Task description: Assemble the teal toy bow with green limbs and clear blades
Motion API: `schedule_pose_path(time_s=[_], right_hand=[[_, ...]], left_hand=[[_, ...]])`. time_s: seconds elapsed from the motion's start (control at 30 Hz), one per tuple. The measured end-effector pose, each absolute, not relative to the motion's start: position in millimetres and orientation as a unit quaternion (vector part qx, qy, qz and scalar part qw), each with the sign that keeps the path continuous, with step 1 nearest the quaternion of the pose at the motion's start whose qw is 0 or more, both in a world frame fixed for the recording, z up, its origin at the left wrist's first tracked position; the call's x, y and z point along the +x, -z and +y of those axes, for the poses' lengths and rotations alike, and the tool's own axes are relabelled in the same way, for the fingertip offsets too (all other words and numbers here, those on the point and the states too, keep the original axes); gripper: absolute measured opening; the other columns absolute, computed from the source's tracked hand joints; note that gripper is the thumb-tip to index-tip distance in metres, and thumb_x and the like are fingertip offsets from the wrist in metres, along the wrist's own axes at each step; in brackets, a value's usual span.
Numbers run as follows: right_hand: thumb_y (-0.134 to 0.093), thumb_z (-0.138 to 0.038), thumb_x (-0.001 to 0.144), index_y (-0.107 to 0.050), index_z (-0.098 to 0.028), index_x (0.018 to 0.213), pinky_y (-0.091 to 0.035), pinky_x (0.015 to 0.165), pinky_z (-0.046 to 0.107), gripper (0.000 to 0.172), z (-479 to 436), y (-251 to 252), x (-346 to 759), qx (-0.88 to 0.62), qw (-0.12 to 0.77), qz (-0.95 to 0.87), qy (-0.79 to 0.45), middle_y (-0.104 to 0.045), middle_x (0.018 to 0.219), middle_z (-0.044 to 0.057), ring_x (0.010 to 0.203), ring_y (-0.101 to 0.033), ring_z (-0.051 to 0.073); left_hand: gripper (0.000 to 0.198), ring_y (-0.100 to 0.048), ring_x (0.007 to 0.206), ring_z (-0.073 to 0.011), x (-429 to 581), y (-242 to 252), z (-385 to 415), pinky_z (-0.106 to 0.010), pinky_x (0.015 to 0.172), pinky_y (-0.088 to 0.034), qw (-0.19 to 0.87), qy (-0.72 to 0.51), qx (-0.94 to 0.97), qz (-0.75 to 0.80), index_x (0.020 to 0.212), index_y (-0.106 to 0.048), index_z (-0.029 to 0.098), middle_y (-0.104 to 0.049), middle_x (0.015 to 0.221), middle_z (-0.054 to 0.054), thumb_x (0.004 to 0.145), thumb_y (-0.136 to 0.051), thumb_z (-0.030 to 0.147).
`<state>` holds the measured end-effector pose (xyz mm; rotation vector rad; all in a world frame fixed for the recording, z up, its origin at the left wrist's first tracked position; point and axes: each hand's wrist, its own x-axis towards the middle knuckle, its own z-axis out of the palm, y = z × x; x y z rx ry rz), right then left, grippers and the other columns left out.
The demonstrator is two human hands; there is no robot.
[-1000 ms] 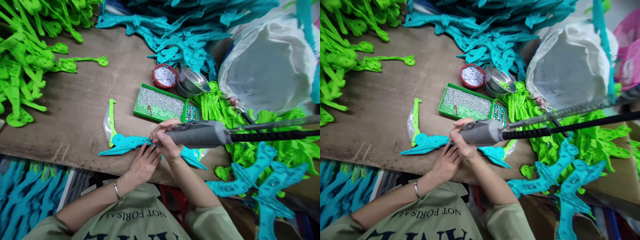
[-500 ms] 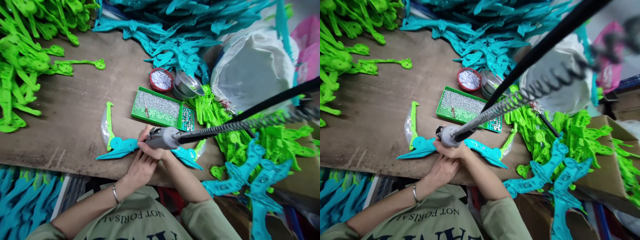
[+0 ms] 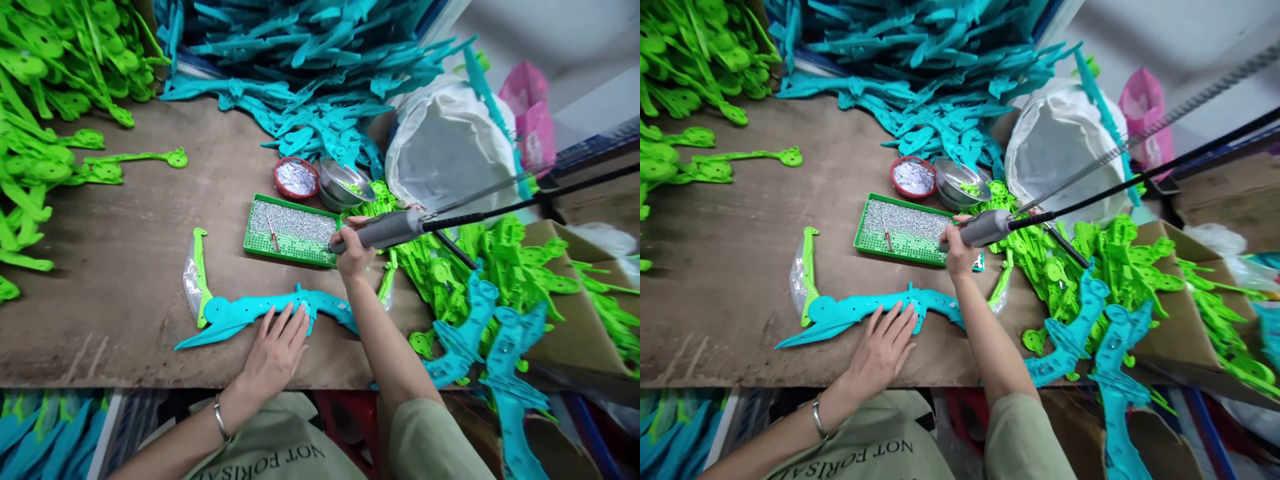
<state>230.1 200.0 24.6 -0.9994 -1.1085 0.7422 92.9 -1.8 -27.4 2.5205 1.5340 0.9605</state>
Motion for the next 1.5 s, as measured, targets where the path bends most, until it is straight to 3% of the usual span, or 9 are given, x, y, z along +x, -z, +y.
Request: schedule_pose_path(time_s=[1.07,1.27,1.4,1.5], right_hand=[[-0.072,-0.033,0.07,-0.049,-0.024,0.081,-0.041,0.043,0.024,0.026,206,-11,229,-0.432,0.659,-0.513,-0.34,-0.049,0.043,-0.012,0.036,-0.048,0.011],[-0.072,-0.036,0.07,-0.051,-0.024,0.08,-0.042,0.044,0.026,0.026,198,-34,223,-0.433,0.664,-0.507,-0.339,-0.047,0.043,-0.012,0.036,-0.046,0.011],[-0.068,-0.027,0.075,-0.056,-0.025,0.087,-0.046,0.049,0.027,0.017,156,-61,201,-0.347,0.665,-0.518,-0.412,-0.047,0.046,-0.011,0.039,-0.047,0.011],[-0.066,-0.024,0.081,-0.061,-0.026,0.095,-0.045,0.048,0.027,0.015,116,-69,176,-0.262,0.616,-0.546,-0.503,-0.052,0.051,-0.009,0.042,-0.048,0.012]], left_hand=[[0.045,-0.041,0.144,-0.0253,94,34,-4,-0.047,0.122,-0.025,0.012,-0.286,0.822,0.493,0.141,-0.051,0.014,-0.053,0.15,-0.01,0.1,-0.048,0.03],[0.043,-0.045,0.141,-0.0263,94,34,-3,-0.047,0.12,-0.029,0.01,-0.28,0.822,0.496,0.139,-0.053,0.014,-0.055,0.148,-0.009,0.1,-0.049,0.032],[0.043,-0.044,0.141,-0.0267,94,30,-3,-0.047,0.119,-0.03,0.015,-0.251,0.831,0.496,0.14,-0.052,0.014,-0.054,0.149,-0.01,0.101,-0.045,0.032],[0.041,-0.043,0.142,-0.0271,94,30,-4,-0.049,0.12,-0.03,0.04,-0.22,0.84,0.494,0.138,-0.053,0.015,-0.055,0.147,-0.011,0.101,-0.044,0.029]])
